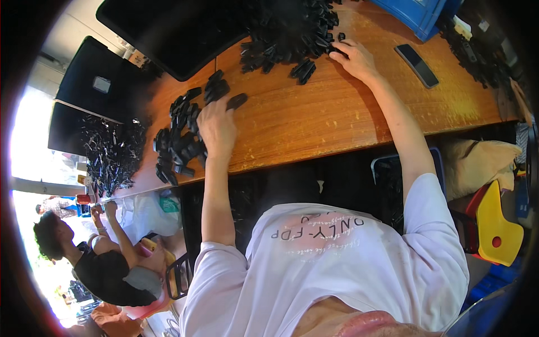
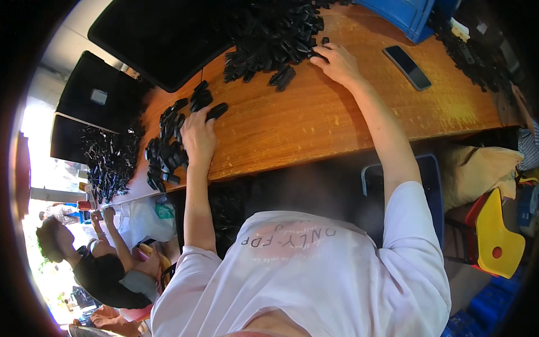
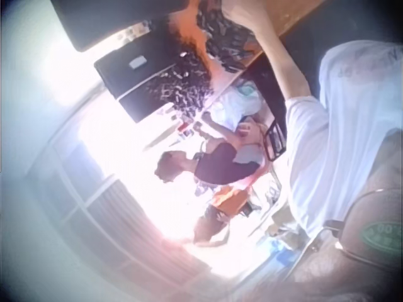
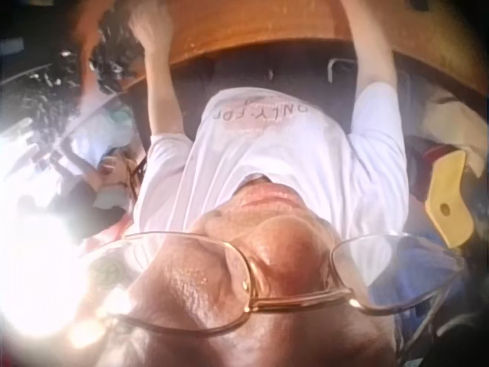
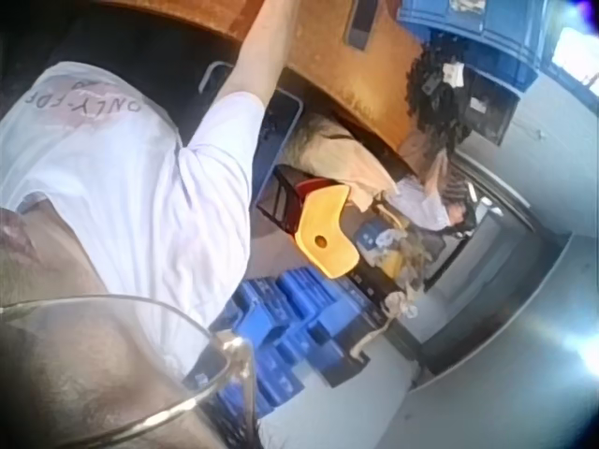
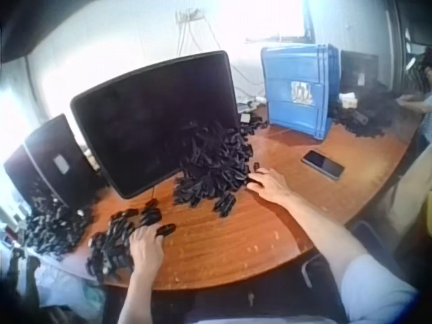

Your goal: The person repeatedly assembles plastic components together by hand and sets them on the table.

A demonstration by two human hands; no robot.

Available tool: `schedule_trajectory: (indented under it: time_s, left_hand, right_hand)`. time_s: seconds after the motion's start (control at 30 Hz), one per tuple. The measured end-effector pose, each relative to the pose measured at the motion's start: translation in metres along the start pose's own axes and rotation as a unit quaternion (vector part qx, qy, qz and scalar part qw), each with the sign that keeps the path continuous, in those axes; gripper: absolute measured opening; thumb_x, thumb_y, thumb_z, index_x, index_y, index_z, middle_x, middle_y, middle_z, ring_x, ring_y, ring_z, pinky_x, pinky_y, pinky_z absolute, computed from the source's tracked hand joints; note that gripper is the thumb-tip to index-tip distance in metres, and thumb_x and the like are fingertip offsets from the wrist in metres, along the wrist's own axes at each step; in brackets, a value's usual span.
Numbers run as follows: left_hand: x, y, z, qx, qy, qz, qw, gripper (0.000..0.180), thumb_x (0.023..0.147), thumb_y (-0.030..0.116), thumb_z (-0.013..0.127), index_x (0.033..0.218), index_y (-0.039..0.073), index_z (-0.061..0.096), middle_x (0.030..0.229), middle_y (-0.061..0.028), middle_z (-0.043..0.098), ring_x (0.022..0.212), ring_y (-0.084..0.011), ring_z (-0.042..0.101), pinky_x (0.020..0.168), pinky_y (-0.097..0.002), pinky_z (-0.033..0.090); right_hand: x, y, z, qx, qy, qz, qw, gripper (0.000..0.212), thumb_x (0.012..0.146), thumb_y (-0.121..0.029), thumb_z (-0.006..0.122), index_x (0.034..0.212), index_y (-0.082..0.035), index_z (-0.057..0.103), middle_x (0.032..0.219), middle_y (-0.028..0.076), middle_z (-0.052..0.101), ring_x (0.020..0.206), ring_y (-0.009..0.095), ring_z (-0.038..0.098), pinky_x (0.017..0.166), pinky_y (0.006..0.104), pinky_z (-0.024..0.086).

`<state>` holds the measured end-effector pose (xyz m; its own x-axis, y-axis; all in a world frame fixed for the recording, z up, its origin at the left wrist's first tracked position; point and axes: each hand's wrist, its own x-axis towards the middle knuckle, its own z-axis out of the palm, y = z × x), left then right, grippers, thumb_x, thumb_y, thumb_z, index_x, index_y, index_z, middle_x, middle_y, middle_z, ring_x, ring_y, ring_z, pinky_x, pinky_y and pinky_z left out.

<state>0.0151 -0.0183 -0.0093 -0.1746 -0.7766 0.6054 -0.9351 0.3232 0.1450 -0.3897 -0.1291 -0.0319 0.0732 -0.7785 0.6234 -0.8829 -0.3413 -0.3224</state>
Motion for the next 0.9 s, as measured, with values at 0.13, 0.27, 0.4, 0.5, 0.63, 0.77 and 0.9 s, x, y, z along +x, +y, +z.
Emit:
schedule_trajectory:
  time_s: [0.13, 0.27, 0.4, 0.5, 0.63, 0.77, 0.9]
  left_hand:
    - [-0.013, -0.028, -0.014, 0.094, 0.013, -0.069, 0.993, 0.031, 0.091, 0.01, 0.071, 0.121, 0.007, 0.072, 0.103, -0.0114, 0.069, 0.11, -0.0344, 0.064, 0.101, -0.0476, 0.045]
    - [0.016, 0.013, -0.013, -0.016, 0.09, 0.014, 0.996, 0.034, 0.091, 0.01, 0.071, 0.125, 0.008, 0.072, 0.119, -0.0132, 0.071, 0.116, -0.0343, 0.064, 0.099, -0.0456, 0.05]
    - [0.056, 0.098, 0.027, -0.148, 0.05, 0.053, 0.986, 0.034, 0.094, 0.017, 0.072, 0.127, 0.006, 0.071, 0.132, -0.0126, 0.067, 0.123, -0.0331, 0.062, 0.104, -0.0452, 0.05]
    - [0.071, 0.13, 0.067, -0.11, 0.012, 0.083, 0.99, 0.034, 0.092, 0.013, 0.071, 0.125, 0.005, 0.07, 0.138, -0.0116, 0.065, 0.129, -0.0308, 0.059, 0.106, -0.0437, 0.05]
    - [0.048, 0.131, 0.082, -0.072, -0.016, 0.227, 0.971, 0.036, 0.087, 0.005, 0.067, 0.123, 0.004, 0.068, 0.141, -0.01, 0.063, 0.132, -0.0315, 0.057, 0.107, -0.0437, 0.049]
    - [0.023, 0.115, 0.044, -0.167, -0.064, 0.266, 0.947, 0.039, 0.086, -0.002, 0.065, 0.124, 0.003, 0.069, 0.14, -0.0119, 0.065, 0.129, -0.0352, 0.058, 0.107, -0.0444, 0.048]
    - [0.003, 0.111, 0.017, -0.26, -0.06, 0.207, 0.941, 0.042, 0.086, -0.004, 0.065, 0.126, 0.004, 0.07, 0.139, -0.0142, 0.065, 0.128, -0.0372, 0.059, 0.107, -0.0456, 0.048]
  right_hand:
    - [-0.002, -0.002, 0.002, -0.019, -0.03, -0.013, 0.999, 0.024, 0.094, -0.012, 0.073, 0.118, -0.008, 0.074, 0.113, 0.012, 0.07, 0.108, 0.034, 0.067, 0.086, 0.0471, 0.057]
    - [-0.011, -0.028, -0.013, -0.062, -0.103, -0.038, 0.992, 0.012, 0.09, -0.001, 0.068, 0.101, -0.002, 0.072, 0.101, 0.016, 0.069, 0.102, 0.038, 0.066, 0.081, 0.0498, 0.055]
    - [-0.035, -0.058, -0.029, 0.031, -0.104, -0.02, 0.994, 0.005, 0.088, 0.002, 0.067, 0.093, 0.001, 0.069, 0.099, 0.017, 0.067, 0.098, 0.039, 0.065, 0.079, 0.0499, 0.053]
    - [-0.059, -0.059, -0.039, 0.093, -0.089, -0.139, 0.982, 0.015, 0.089, 0.003, 0.068, 0.104, 0.001, 0.067, 0.1, 0.019, 0.063, 0.098, 0.041, 0.064, 0.081, 0.0491, 0.052]
    - [-0.072, -0.065, -0.055, 0.083, -0.097, -0.103, 0.986, 0.017, 0.09, 0.001, 0.068, 0.107, 0.0, 0.067, 0.104, 0.019, 0.062, 0.1, 0.04, 0.063, 0.084, 0.0495, 0.052]
    - [-0.074, -0.073, -0.07, 0.156, -0.11, -0.051, 0.98, 0.014, 0.093, -0.001, 0.069, 0.106, -0.002, 0.067, 0.094, 0.016, 0.065, 0.09, 0.038, 0.067, 0.077, 0.0475, 0.054]
    - [-0.076, -0.064, -0.062, 0.245, -0.134, -0.057, 0.958, 0.004, 0.098, -0.005, 0.067, 0.103, -0.005, 0.068, 0.088, 0.013, 0.069, 0.082, 0.037, 0.069, 0.07, 0.0442, 0.055]
